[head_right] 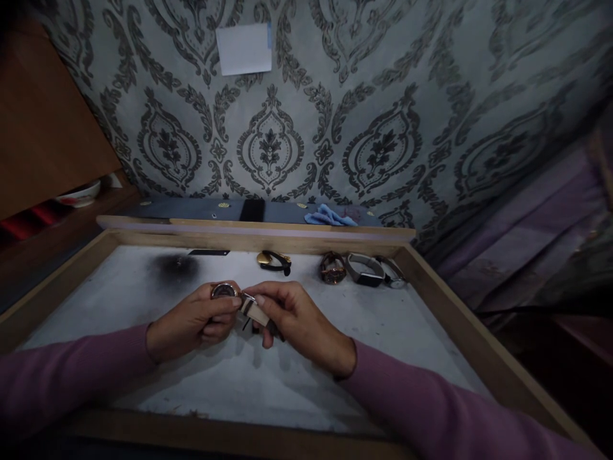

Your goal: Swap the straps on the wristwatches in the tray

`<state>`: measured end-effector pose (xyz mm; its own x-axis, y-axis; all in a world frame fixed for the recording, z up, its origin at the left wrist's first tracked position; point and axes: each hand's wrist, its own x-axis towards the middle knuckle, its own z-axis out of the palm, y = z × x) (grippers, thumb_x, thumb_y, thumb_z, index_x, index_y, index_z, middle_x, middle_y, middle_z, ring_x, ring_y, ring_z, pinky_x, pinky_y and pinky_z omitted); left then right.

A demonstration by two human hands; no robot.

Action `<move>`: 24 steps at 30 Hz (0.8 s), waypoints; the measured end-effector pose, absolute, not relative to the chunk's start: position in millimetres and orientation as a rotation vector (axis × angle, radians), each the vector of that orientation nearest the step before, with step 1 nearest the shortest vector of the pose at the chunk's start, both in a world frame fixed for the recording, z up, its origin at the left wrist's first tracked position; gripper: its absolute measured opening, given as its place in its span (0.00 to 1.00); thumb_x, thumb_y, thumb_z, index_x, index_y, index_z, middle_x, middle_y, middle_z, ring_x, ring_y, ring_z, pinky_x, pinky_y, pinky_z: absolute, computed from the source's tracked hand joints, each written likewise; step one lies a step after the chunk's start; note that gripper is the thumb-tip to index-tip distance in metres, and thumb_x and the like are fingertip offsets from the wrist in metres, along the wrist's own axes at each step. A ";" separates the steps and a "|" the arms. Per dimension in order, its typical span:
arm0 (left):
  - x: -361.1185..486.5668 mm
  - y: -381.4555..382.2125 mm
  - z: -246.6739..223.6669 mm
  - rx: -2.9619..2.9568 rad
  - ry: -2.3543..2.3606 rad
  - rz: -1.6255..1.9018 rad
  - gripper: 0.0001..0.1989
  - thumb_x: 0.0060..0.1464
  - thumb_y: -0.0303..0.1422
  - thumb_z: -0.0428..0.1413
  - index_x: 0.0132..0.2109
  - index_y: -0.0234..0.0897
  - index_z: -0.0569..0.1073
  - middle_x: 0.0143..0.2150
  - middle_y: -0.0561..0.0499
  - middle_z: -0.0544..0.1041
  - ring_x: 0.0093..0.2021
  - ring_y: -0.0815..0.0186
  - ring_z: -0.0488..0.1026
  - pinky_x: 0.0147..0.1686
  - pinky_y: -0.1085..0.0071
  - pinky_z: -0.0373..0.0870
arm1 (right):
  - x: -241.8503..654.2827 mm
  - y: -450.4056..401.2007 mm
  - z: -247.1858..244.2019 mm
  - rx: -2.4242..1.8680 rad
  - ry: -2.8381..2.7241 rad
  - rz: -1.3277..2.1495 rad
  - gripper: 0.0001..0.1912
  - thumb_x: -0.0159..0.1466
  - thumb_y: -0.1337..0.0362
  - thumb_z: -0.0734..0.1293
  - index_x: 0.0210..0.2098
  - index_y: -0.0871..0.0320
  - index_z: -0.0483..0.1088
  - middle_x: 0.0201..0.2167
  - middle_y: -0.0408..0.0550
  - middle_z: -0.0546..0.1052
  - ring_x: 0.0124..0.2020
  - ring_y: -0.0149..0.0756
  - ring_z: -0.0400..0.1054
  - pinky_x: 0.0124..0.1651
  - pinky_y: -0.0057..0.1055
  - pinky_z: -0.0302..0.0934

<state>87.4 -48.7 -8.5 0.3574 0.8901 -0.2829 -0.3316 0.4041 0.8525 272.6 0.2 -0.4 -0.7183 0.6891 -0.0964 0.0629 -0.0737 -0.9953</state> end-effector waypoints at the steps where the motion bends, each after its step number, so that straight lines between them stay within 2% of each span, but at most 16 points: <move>1: 87.3 -48.6 -8.7 0.784 0.858 0.905 0.13 0.52 0.33 0.58 0.30 0.38 0.58 0.18 0.64 0.52 0.16 0.80 0.44 0.15 0.80 0.39 | 272.8 0.6 -0.7 -0.808 -1.756 1.848 0.17 0.64 0.59 0.66 0.48 0.62 0.73 0.23 0.41 0.72 0.16 0.22 0.65 0.18 0.19 0.54; 12: 88.1 -49.3 -6.4 0.769 0.875 0.900 0.13 0.51 0.33 0.58 0.30 0.38 0.59 0.18 0.64 0.53 0.16 0.80 0.44 0.15 0.80 0.40 | 272.6 1.0 -0.9 -0.849 -1.704 1.895 0.19 0.62 0.55 0.67 0.47 0.63 0.73 0.23 0.42 0.73 0.16 0.22 0.64 0.19 0.20 0.53; 24: 87.6 -48.0 -6.6 0.763 0.881 0.898 0.15 0.50 0.33 0.59 0.29 0.38 0.58 0.18 0.64 0.53 0.16 0.80 0.44 0.15 0.80 0.39 | 273.1 2.0 -3.3 -0.800 -1.722 1.893 0.16 0.64 0.58 0.66 0.47 0.63 0.73 0.23 0.42 0.74 0.16 0.22 0.64 0.18 0.21 0.52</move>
<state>87.6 -48.0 -6.6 0.3410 0.8871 -0.3110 -0.3277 0.4222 0.8452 273.1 2.0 -3.3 -0.7271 0.6769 -0.1141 0.0495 -0.1141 -0.9922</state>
